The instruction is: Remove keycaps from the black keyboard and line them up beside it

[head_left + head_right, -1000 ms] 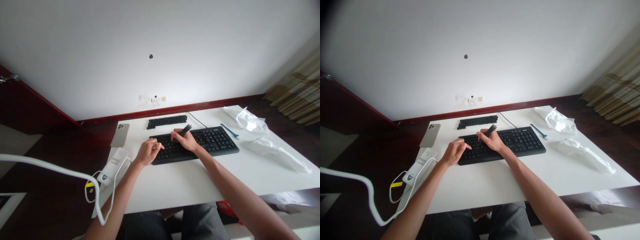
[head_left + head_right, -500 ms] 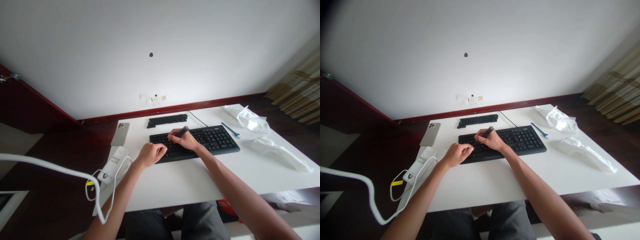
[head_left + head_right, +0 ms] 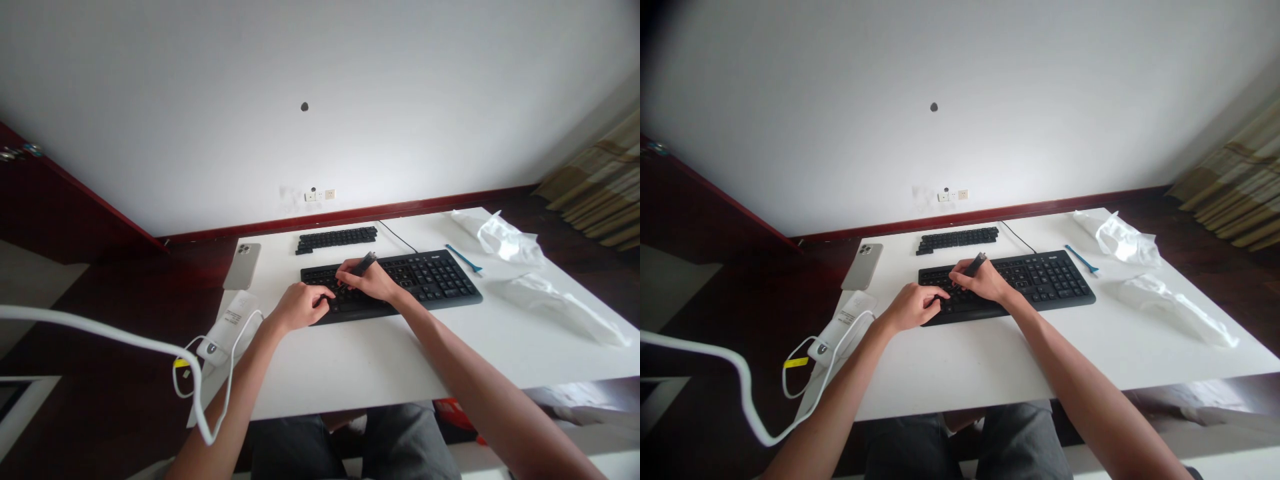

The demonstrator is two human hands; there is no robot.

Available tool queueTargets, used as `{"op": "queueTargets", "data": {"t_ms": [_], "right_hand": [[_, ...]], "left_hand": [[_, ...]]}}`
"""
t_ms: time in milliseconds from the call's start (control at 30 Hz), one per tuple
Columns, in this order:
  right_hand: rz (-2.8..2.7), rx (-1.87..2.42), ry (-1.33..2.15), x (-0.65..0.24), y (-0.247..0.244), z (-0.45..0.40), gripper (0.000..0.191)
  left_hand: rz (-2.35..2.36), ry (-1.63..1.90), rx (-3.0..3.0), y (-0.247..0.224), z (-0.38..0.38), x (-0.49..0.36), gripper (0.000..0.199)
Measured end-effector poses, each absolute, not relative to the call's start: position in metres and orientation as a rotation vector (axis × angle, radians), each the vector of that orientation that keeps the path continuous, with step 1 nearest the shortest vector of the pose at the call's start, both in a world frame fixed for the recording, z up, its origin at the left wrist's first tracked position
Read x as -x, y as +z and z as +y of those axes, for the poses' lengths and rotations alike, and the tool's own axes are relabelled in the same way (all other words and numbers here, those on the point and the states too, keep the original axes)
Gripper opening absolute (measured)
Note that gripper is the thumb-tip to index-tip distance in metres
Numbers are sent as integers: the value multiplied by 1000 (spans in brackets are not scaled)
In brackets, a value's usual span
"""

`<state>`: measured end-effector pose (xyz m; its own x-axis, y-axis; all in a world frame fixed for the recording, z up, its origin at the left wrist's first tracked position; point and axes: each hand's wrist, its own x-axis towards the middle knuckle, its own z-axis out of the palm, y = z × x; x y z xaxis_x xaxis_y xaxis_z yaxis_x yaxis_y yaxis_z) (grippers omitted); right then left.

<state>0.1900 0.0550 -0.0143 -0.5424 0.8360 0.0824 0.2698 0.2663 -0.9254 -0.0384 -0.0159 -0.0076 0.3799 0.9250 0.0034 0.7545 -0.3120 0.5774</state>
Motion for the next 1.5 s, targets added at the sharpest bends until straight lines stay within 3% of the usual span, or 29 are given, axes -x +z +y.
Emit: {"op": "queueTargets", "data": {"t_ms": [533,800,1500], "right_hand": [[-1943,1042,1305,-189,-13,54,28],[-1970,993,1458,-190,-11,52,42],[-2106,931,1235,-181,-3,40,41]], "left_hand": [[1420,463,-2151,-5,-16,40,31],[1404,469,-2111,-5,-16,41,30],[1487,486,-2150,-8,-14,44,31]]}}
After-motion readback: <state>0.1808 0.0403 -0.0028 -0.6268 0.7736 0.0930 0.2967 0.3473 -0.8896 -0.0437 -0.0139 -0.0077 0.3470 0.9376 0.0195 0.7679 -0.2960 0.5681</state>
